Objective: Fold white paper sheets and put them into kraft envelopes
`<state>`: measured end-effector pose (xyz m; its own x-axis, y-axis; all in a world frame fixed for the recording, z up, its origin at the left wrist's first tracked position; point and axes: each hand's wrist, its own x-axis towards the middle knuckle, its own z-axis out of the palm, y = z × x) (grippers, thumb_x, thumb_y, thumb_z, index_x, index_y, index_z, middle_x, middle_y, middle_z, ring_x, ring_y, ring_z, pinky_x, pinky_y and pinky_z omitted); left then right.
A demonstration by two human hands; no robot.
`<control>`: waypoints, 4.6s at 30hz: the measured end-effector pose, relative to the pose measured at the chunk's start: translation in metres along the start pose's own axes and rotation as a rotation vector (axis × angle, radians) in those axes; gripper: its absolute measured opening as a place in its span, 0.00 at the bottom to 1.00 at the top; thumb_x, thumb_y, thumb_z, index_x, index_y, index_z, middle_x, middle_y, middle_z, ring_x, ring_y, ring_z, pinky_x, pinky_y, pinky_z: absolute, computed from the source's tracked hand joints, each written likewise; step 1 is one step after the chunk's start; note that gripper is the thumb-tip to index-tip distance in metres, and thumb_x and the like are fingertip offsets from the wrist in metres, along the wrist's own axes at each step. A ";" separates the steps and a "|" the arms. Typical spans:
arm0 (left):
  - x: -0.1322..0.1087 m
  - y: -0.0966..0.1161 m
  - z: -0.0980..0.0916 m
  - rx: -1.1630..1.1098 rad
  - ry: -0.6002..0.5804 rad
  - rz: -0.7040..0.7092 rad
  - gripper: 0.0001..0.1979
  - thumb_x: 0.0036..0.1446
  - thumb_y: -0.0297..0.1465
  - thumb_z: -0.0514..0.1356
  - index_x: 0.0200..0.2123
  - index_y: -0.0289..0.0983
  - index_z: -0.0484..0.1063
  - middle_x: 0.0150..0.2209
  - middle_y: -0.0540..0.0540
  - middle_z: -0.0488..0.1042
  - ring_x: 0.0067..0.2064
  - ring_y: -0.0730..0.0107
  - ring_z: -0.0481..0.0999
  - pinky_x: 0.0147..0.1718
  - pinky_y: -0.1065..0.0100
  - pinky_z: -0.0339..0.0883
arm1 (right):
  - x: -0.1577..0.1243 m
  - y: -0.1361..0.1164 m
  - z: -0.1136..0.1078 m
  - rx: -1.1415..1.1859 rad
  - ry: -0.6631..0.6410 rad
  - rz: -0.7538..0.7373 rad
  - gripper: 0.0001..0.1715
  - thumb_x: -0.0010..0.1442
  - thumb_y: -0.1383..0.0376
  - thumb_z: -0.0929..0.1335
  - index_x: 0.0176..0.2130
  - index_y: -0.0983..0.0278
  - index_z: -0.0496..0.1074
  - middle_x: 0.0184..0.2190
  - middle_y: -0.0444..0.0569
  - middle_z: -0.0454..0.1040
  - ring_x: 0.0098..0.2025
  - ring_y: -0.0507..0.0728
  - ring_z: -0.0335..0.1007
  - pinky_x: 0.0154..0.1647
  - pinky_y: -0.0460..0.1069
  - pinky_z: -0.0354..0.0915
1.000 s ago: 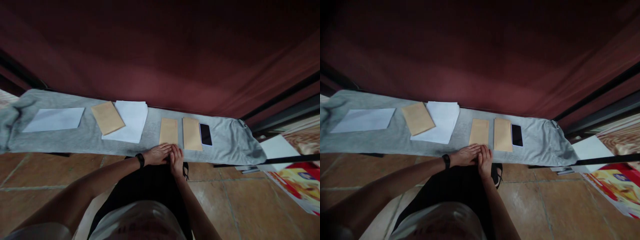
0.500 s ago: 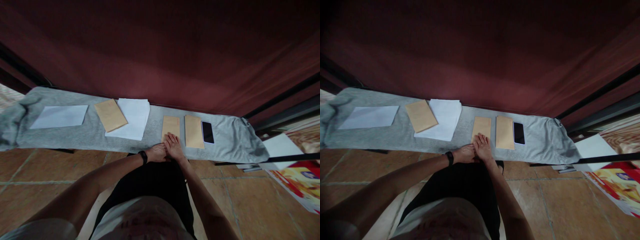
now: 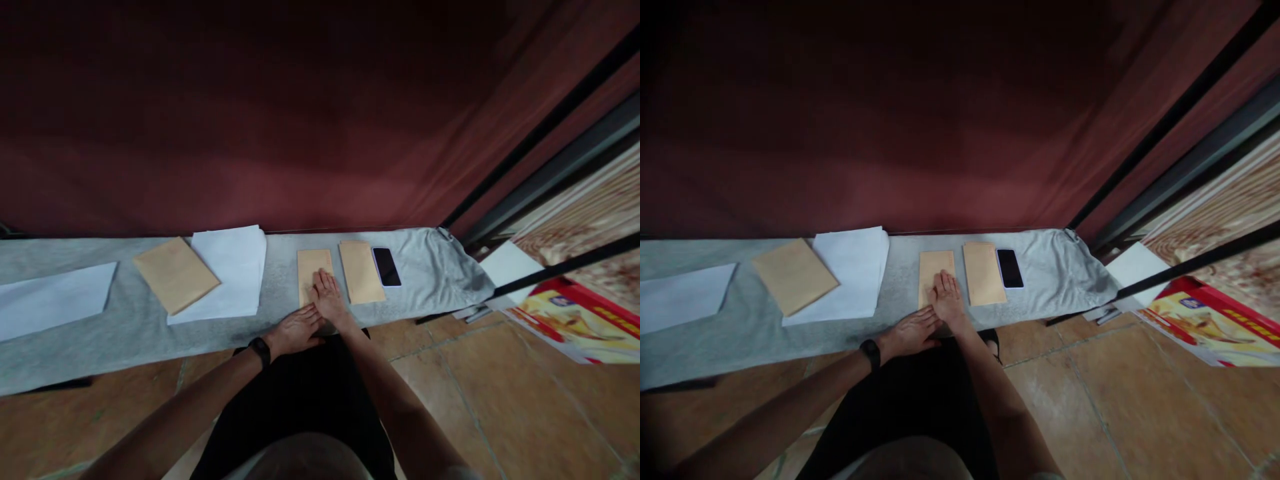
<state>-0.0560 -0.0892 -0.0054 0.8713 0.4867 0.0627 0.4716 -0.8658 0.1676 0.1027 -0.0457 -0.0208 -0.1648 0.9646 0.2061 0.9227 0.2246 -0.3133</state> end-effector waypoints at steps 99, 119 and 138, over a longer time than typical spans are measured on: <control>0.019 0.008 0.010 0.002 0.185 -0.348 0.29 0.71 0.40 0.46 0.70 0.33 0.54 0.72 0.39 0.55 0.73 0.60 0.51 0.70 0.53 0.46 | -0.111 0.002 -0.022 0.075 0.202 0.003 0.25 0.70 0.68 0.58 0.64 0.66 0.64 0.62 0.59 0.70 0.61 0.63 0.66 0.61 0.61 0.62; 0.045 0.047 -0.030 -0.047 0.099 -0.620 0.19 0.62 0.21 0.52 0.54 0.27 0.73 0.53 0.27 0.75 0.57 0.48 0.74 0.57 0.52 0.65 | -0.042 0.021 -0.036 0.671 0.184 0.358 0.20 0.64 0.57 0.61 0.37 0.62 0.78 0.30 0.49 0.80 0.33 0.58 0.76 0.35 0.50 0.71; 0.010 0.038 -0.016 -1.960 0.860 -1.229 0.08 0.54 0.30 0.66 0.30 0.37 0.69 0.27 0.46 0.78 0.34 0.65 0.82 0.45 0.58 0.78 | -0.080 -0.022 -0.034 0.460 0.208 0.011 0.24 0.70 0.66 0.58 0.60 0.62 0.71 0.58 0.55 0.73 0.61 0.59 0.69 0.63 0.56 0.66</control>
<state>-0.0315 -0.1156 0.0169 -0.0149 0.8054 -0.5925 -0.5348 0.4943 0.6854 0.1074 -0.1328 0.0015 -0.0399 0.9296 0.3665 0.6674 0.2977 -0.6826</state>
